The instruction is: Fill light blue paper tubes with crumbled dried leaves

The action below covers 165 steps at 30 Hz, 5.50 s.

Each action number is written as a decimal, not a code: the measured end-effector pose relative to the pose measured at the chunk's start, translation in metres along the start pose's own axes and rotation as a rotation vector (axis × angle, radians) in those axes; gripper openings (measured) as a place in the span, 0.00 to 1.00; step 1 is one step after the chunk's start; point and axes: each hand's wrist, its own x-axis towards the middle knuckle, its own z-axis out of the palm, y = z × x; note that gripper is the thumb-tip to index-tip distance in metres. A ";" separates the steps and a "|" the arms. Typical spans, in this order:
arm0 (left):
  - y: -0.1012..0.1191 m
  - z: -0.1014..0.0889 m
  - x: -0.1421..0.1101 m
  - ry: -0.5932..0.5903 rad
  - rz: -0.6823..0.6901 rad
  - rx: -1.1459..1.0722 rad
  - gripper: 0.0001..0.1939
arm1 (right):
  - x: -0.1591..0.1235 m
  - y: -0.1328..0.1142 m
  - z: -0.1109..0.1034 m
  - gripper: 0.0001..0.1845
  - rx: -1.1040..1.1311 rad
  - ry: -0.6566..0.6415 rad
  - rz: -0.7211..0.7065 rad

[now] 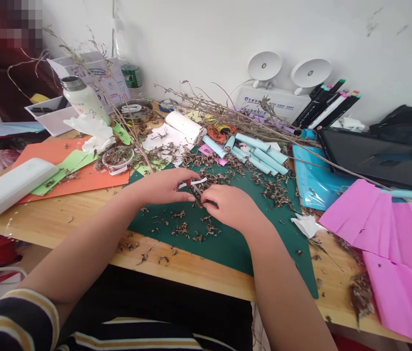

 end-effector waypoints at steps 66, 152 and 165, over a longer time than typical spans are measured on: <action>-0.020 0.011 0.008 0.517 0.091 0.232 0.15 | 0.010 0.021 0.008 0.09 -0.107 0.093 0.313; -0.036 -0.008 0.002 0.635 -0.396 0.090 0.19 | 0.009 0.030 0.012 0.17 -0.136 0.412 0.434; -0.031 0.007 0.006 0.657 -0.083 0.225 0.12 | 0.013 0.030 0.012 0.13 -0.218 0.267 0.416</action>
